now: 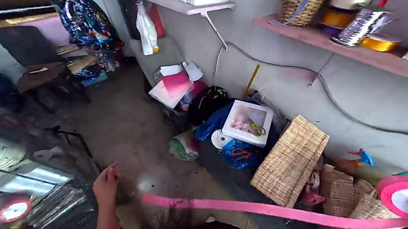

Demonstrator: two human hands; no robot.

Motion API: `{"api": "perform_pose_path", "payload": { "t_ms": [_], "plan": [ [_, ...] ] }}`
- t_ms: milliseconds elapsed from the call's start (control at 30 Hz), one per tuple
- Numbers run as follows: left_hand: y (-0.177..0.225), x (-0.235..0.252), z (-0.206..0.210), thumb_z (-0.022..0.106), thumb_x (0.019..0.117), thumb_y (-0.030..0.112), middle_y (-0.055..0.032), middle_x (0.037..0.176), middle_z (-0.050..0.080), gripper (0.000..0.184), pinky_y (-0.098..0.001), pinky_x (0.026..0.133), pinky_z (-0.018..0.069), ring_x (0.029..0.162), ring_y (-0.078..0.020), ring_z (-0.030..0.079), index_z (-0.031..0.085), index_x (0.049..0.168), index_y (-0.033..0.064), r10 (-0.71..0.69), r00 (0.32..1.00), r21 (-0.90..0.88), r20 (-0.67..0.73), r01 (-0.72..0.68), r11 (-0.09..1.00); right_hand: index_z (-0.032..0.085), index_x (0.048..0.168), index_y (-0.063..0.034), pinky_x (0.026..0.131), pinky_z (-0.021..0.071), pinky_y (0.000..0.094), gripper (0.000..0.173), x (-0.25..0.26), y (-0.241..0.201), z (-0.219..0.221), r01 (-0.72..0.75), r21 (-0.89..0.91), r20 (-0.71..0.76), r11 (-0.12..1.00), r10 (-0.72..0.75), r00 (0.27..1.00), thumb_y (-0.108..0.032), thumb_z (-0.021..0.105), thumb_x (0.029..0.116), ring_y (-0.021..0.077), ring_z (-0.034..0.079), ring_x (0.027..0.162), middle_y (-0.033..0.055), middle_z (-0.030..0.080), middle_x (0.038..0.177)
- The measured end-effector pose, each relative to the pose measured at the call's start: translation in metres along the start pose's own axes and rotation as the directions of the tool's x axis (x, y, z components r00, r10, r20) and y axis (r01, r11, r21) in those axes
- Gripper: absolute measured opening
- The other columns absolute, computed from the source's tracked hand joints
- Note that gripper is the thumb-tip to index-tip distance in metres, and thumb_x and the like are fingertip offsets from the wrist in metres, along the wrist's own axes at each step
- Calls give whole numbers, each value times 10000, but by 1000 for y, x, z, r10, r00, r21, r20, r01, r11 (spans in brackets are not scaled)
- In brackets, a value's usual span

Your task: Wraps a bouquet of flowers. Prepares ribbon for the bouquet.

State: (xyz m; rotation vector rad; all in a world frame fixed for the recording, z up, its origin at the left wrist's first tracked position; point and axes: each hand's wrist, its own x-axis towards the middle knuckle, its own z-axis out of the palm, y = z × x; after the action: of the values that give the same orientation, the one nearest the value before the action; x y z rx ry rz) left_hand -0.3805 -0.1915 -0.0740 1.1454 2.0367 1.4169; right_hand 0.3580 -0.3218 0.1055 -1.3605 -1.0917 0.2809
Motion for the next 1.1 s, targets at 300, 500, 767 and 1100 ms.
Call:
{"api": "perform_pose_path", "payload": {
  "t_ms": [300,500,767,1100],
  "plan": [
    [99,-73,95,509,1015,278,-225,1311,631,579,-405,948,548,1121,-243,661,440,1455,-92,160,772,-295,615,37,955,615,1234,-140,837,612,255,501,-14,-12,175,-44,158,365,986,-18,931,-184,808,774,20,693,951,-110,718,1079],
    [183,-126,182,721,885,385,-197,1475,518,857,-401,1072,495,1311,-228,561,360,1512,-75,572,434,-616,696,-46,786,634,1211,-7,899,605,318,469,-57,-6,271,-59,254,647,965,-124,752,-85,818,786,100,696,1004,42,715,1126],
    [170,-128,192,663,894,62,-193,1154,676,380,-272,915,567,1028,-113,675,617,1210,-144,541,534,-570,650,-128,812,565,1330,22,748,564,282,624,-89,34,261,-108,-47,733,993,108,672,-221,824,817,87,660,801,70,712,948],
    [192,-5,195,663,921,68,-125,1153,668,422,-210,884,537,993,-14,635,560,1286,-116,528,714,-395,460,-368,842,681,1169,84,985,408,761,269,52,164,103,-3,-830,415,558,621,665,-32,690,926,582,548,1186,385,603,1231]
  ]
}}
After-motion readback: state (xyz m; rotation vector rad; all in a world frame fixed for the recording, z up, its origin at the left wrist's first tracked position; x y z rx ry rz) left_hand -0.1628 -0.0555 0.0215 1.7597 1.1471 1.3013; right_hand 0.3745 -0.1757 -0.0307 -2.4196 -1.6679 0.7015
